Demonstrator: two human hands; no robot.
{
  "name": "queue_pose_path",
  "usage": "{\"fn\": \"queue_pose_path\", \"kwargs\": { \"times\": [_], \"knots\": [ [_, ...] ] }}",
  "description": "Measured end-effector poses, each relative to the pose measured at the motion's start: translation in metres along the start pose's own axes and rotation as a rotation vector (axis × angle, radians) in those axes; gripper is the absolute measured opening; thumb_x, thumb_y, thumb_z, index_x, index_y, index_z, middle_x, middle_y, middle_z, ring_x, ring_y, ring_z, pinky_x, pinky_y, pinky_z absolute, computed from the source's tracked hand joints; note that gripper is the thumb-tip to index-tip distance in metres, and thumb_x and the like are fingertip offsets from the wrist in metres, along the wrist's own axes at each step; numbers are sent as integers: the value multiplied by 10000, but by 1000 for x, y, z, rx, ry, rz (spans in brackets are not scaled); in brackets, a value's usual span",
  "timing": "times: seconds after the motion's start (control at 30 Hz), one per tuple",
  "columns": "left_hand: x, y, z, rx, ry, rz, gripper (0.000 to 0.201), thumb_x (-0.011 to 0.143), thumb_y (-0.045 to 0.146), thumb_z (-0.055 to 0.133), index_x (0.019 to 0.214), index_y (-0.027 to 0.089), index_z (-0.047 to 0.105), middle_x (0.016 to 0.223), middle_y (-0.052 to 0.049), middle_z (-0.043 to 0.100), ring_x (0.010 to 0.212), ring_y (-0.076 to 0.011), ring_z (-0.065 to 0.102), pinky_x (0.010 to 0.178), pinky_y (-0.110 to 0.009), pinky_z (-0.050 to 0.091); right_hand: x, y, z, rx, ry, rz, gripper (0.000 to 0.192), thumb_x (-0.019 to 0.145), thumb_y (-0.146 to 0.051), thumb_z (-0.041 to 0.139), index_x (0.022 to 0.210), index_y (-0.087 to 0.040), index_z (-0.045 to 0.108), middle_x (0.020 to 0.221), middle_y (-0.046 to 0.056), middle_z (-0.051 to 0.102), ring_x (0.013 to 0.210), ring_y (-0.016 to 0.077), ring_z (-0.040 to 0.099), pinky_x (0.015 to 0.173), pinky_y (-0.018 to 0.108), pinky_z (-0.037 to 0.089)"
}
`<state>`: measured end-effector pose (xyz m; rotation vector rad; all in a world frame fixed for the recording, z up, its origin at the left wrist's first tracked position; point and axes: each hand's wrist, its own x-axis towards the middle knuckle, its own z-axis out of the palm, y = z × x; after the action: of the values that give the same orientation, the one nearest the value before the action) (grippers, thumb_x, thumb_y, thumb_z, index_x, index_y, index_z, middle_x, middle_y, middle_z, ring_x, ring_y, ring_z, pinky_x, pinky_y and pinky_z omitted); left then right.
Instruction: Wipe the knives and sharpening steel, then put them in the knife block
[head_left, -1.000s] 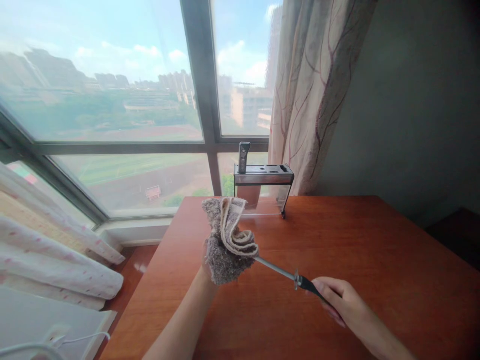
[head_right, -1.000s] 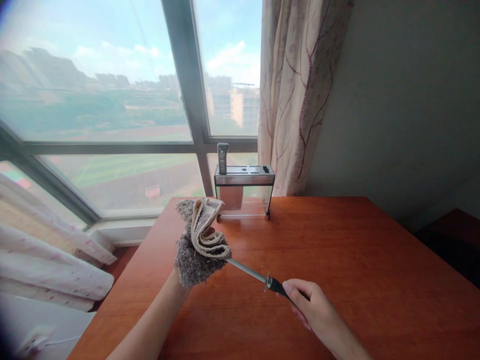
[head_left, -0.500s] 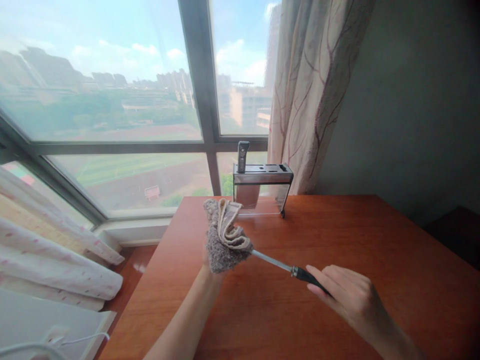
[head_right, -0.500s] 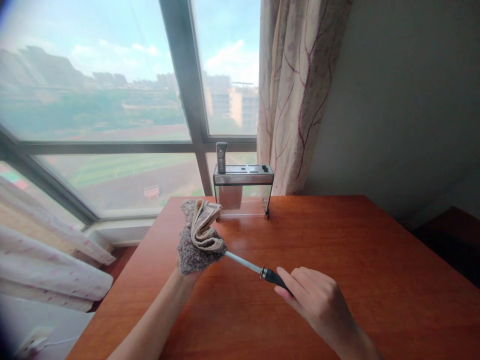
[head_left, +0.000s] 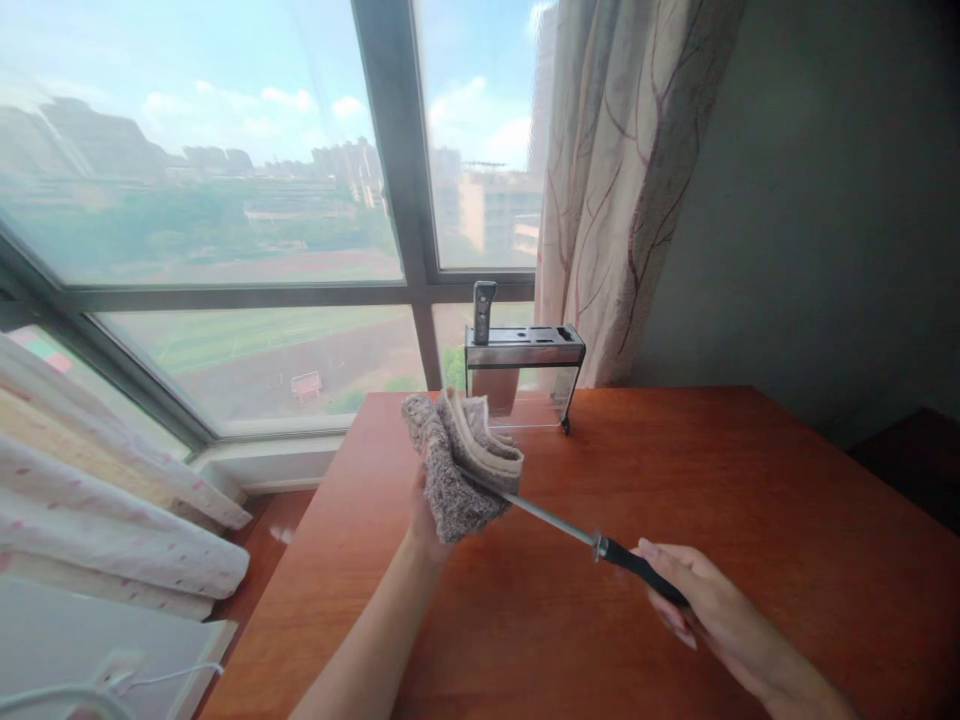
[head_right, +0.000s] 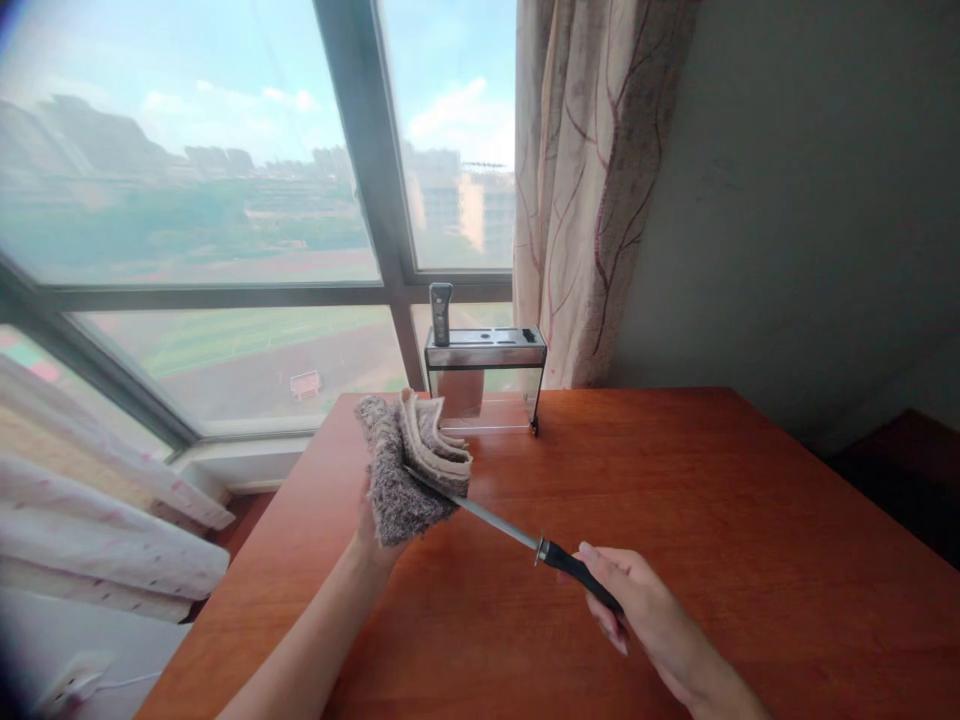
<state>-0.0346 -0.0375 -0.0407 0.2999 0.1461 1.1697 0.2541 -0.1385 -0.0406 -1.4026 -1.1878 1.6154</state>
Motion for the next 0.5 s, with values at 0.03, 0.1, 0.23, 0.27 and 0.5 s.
{"fn": "queue_pose_path", "kwargs": {
  "times": [0.03,0.1,0.23,0.27,0.5],
  "knots": [
    [0,1,-3,-9,-1,21,487,918,493,344,1040,171,689,946,-105,730,1007,-253,647,887,-404,501,0,2,1,16,24,-23,503,858,-626,469,694,-160,566,450,-72,368,399,69,279,379,188,274],
    [-1,3,-6,-24,10,53,472,932,477,341,1111,197,676,974,-90,738,1068,-256,627,956,-423,462,0,6,4,42,64,-51,502,848,-631,485,677,-163,553,463,-67,373,408,71,297,384,192,275],
    [-4,1,-2,-49,13,59,556,899,597,355,1128,204,674,1028,-94,733,1119,-281,602,1004,-457,418,-4,14,14,98,106,-73,502,832,-638,509,803,-147,611,469,-69,374,413,74,310,387,198,260],
    [-5,1,0,-53,-1,47,595,880,636,354,1137,203,670,1044,-97,729,1128,-286,596,1008,-460,413,-5,15,17,115,109,-77,508,829,-638,515,828,-141,623,470,-68,376,414,74,312,387,199,256],
    [-8,-3,1,-33,-28,-16,609,879,632,348,1216,205,623,1069,-122,719,1120,-299,598,998,-493,406,-2,21,55,265,65,-144,505,840,-618,520,859,-130,652,454,-69,364,396,62,299,374,190,227]
  ]
}}
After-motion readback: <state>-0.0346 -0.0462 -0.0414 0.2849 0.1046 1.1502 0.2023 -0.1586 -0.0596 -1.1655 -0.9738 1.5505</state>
